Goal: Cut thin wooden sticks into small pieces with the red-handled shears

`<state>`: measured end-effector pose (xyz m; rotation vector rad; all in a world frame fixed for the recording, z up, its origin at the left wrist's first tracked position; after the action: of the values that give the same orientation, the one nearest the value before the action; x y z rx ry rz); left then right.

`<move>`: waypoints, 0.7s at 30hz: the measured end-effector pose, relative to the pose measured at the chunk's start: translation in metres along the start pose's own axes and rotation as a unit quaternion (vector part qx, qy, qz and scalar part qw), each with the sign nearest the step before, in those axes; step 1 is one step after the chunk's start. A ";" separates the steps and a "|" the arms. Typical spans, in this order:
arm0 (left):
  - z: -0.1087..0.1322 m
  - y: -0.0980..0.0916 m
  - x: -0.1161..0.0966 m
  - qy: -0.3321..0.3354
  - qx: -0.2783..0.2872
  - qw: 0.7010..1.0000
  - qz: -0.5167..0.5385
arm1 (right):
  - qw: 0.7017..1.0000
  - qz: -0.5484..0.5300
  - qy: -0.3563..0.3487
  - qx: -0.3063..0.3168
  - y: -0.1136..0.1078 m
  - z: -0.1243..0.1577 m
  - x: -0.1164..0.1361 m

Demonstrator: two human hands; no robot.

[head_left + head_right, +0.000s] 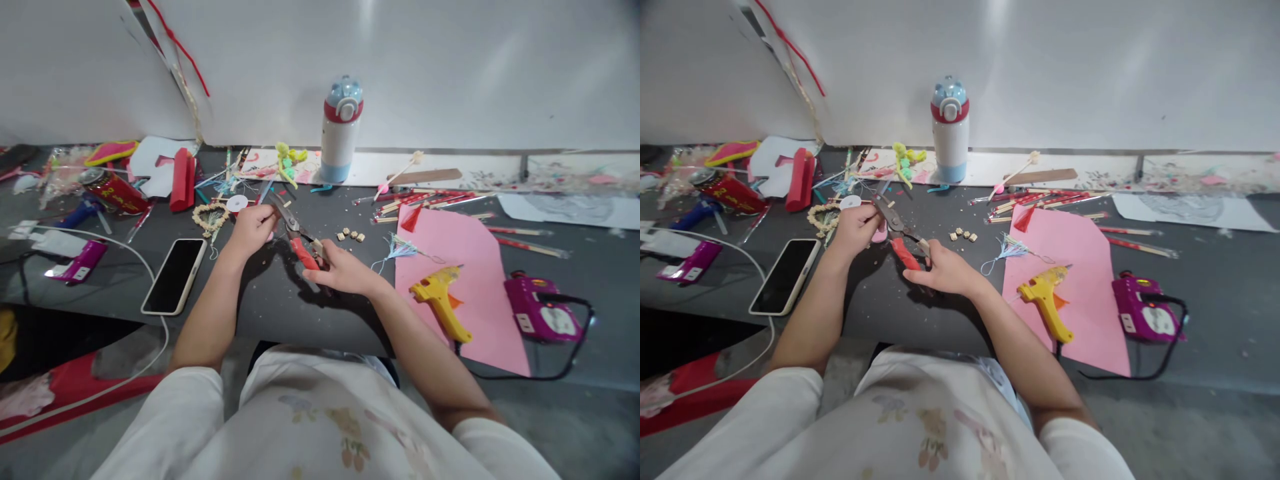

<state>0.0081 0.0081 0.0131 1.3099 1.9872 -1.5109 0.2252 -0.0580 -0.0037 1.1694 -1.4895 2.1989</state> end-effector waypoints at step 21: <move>0.003 -0.006 -0.001 -0.181 0.068 0.939 0.285 | 0.998 0.034 -0.059 -0.004 -0.004 0.000 0.002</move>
<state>0.0025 0.0049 0.0160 1.3782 1.1605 -1.4726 0.2261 -0.0566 0.0000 1.2860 -1.6054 2.1999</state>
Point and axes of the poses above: each hand's wrist, its own z-axis away from the middle knuckle, its own y-axis out of the palm, x = y × z, the point moved 1 cm from there along -z, towards the middle knuckle, and after that the axes turned 10 degrees about z, right-handed, at the moved point
